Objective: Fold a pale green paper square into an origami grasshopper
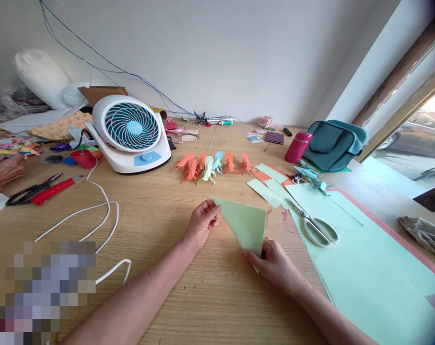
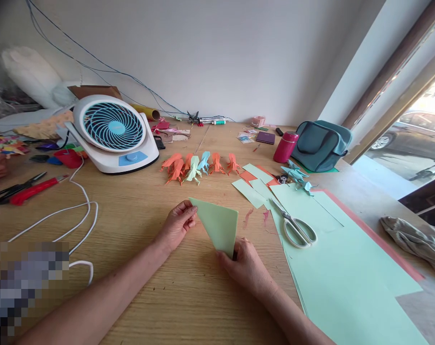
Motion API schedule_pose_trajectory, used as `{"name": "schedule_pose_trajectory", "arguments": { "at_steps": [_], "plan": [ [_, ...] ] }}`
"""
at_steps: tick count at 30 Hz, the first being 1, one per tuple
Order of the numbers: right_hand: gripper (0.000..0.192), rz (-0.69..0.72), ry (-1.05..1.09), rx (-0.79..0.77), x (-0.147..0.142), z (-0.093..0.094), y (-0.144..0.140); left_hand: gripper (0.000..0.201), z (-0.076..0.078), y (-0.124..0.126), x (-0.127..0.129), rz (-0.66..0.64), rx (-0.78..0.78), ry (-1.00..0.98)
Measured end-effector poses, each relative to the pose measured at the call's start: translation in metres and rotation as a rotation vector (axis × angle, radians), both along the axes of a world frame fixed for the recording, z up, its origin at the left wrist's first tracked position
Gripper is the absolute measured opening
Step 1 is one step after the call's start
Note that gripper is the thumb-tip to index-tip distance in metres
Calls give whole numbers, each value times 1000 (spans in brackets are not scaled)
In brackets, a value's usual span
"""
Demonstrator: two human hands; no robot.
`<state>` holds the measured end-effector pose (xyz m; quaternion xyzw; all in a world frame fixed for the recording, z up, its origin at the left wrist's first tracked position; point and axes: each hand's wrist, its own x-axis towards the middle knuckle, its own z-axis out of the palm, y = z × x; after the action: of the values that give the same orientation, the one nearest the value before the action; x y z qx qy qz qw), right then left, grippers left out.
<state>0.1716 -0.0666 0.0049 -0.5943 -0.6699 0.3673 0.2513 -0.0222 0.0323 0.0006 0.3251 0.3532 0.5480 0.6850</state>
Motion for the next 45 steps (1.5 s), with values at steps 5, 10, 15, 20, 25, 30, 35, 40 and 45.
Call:
{"name": "schedule_pose_trajectory", "arguments": {
  "at_steps": [5,10,15,20,25,30,35,40,45],
  "plan": [
    [39,-172,31,67,-2,-8,2,44,-2,3,-3,29,-21,-55],
    [39,-171,8,124,3,-10,2,45,-3,5,-5,51,-40,-110],
    [36,-134,-16,110,7,-5,1,46,-3,7,-6,76,-62,-160],
    [36,-82,-60,80,10,1,2,45,-4,10,-8,107,-80,-201],
    [47,-122,-107,106,17,0,5,45,-5,11,-7,143,-76,-215],
    [38,-74,-136,120,24,2,9,45,-4,11,-6,186,-36,-179],
    [36,-35,-199,139,25,2,10,45,-4,11,-7,243,3,-115],
    [36,-21,-242,191,27,1,10,42,-5,12,-9,267,13,-88],
    [37,-6,-327,217,33,6,11,41,-8,14,-10,276,18,-90]
  ]
}}
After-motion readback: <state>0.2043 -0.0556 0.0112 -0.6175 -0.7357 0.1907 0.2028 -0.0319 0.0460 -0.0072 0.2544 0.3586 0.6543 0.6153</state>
